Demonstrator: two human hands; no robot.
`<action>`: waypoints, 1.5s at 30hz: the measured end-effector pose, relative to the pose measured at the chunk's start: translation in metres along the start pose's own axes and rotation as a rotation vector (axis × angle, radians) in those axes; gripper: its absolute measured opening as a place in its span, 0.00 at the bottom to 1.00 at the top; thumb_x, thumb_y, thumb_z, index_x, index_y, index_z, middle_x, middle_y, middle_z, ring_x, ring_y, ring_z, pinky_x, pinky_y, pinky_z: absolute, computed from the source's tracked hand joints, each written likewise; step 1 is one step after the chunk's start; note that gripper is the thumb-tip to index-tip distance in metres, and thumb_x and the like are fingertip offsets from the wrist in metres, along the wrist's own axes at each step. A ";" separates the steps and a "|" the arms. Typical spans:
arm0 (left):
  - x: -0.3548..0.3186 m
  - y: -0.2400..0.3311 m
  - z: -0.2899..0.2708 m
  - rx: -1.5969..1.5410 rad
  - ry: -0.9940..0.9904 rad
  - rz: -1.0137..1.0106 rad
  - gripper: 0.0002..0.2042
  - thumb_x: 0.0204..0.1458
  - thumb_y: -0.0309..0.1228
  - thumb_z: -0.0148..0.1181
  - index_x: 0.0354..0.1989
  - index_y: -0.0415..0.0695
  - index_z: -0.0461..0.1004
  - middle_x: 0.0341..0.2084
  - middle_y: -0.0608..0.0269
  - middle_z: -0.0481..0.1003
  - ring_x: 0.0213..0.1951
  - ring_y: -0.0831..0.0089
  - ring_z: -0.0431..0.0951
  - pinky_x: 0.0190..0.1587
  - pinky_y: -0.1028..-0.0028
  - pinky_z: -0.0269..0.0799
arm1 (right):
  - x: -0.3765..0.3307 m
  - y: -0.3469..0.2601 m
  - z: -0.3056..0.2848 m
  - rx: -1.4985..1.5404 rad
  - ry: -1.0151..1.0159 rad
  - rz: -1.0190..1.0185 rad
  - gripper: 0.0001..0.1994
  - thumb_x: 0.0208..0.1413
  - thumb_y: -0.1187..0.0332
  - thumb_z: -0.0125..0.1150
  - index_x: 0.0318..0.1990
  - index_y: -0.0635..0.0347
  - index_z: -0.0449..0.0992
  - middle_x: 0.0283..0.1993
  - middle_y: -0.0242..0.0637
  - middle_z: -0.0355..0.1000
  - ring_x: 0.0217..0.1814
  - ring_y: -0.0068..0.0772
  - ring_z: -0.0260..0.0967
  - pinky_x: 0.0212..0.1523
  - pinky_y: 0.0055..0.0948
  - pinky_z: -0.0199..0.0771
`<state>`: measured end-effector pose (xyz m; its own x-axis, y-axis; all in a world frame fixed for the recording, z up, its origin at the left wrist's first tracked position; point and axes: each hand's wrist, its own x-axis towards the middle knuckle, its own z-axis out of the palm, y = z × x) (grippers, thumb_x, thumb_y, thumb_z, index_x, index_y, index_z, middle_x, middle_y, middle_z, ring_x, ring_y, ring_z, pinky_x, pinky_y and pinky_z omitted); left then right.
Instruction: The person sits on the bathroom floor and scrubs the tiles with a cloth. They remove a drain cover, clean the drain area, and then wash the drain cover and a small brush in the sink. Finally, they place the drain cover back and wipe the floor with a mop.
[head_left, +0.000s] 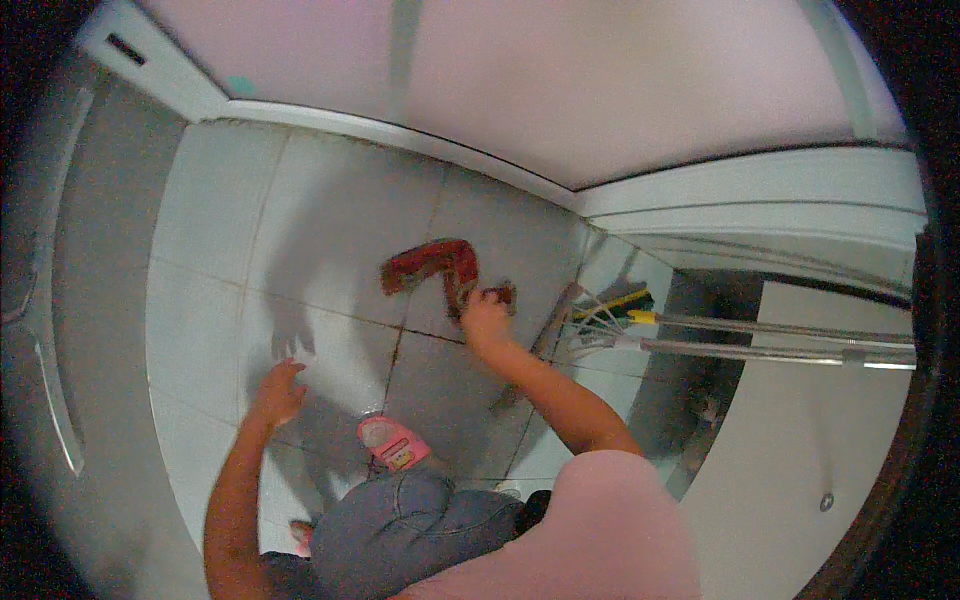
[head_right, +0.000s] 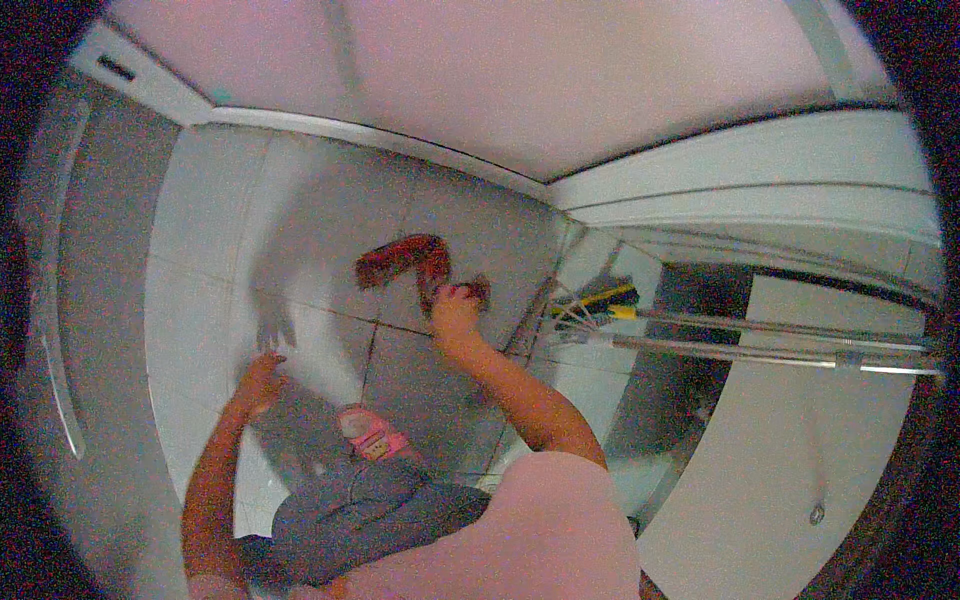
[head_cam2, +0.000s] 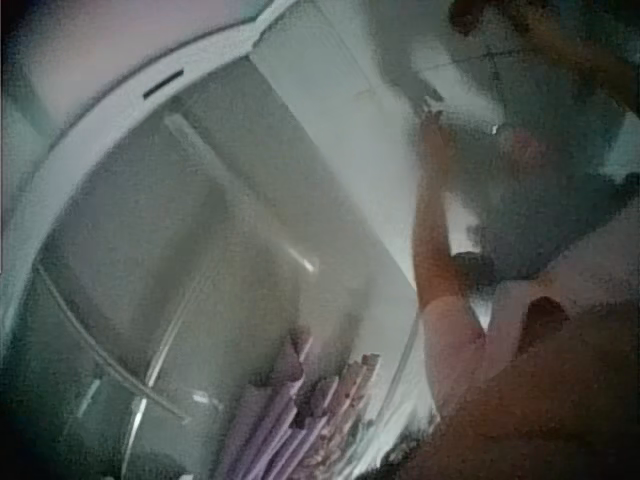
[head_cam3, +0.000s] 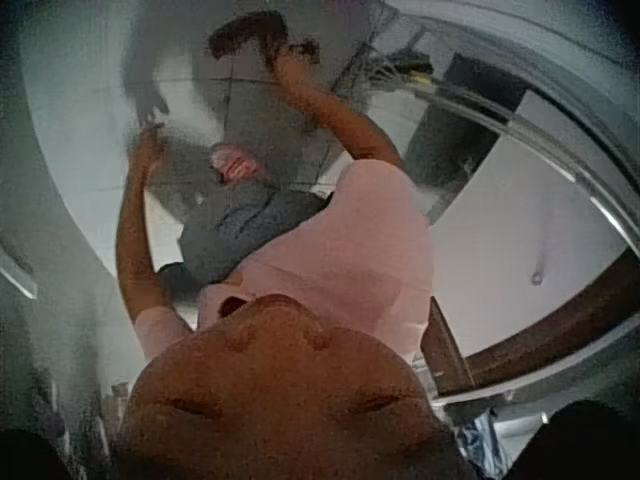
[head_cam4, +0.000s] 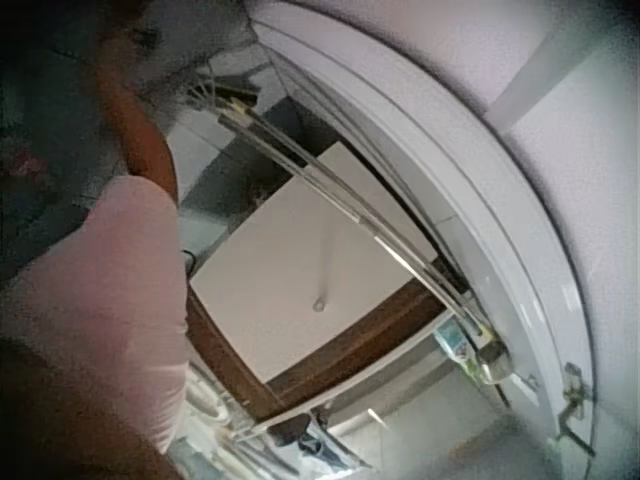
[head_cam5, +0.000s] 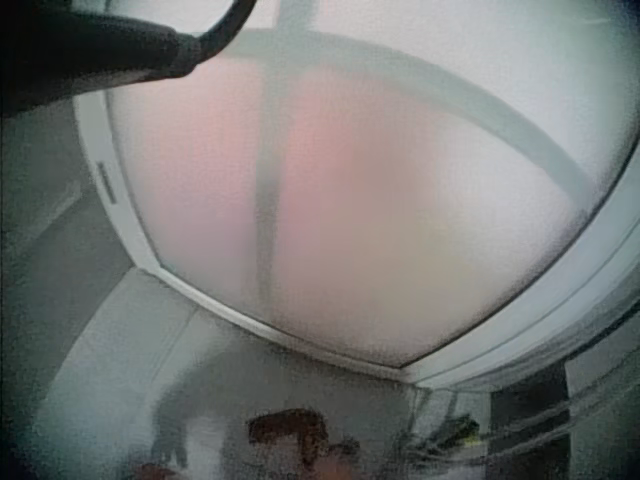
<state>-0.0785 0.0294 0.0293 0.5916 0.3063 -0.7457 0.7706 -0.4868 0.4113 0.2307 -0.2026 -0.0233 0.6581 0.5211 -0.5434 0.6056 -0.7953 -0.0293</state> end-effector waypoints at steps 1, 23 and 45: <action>-0.012 -0.015 -0.021 -0.119 -0.146 -0.020 0.26 0.44 0.35 0.59 0.54 0.44 0.61 0.56 0.50 0.58 0.57 0.55 0.57 0.59 0.66 0.51 | 0.000 -0.009 -0.017 0.145 0.109 0.021 0.27 0.46 0.57 0.54 0.53 0.61 0.60 0.47 0.53 0.62 0.44 0.52 0.63 0.39 0.50 0.65; -0.108 -0.262 -0.003 0.335 0.174 -0.246 0.58 0.26 0.39 0.73 0.64 0.54 0.33 0.63 0.51 0.30 0.63 0.47 0.32 0.56 0.40 0.40 | 0.003 -0.137 0.023 0.107 0.527 0.245 0.34 0.46 0.49 0.53 0.62 0.32 0.48 0.62 0.48 0.48 0.61 0.64 0.44 0.55 0.65 0.41; -0.085 -0.273 0.021 0.435 -0.098 -0.293 0.73 0.12 0.51 0.75 0.60 0.41 0.18 0.57 0.35 0.15 0.59 0.37 0.15 0.55 0.38 0.27 | -0.021 -0.268 -0.023 0.182 0.692 -0.344 0.25 0.35 0.66 0.60 0.47 0.40 0.70 0.54 0.38 0.59 0.55 0.53 0.53 0.53 0.64 0.45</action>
<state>-0.3443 0.1193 -0.0306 0.3257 0.4127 -0.8507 0.7182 -0.6931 -0.0613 0.0654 0.0066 0.0154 0.6121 0.7736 0.1639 0.7821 -0.5616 -0.2702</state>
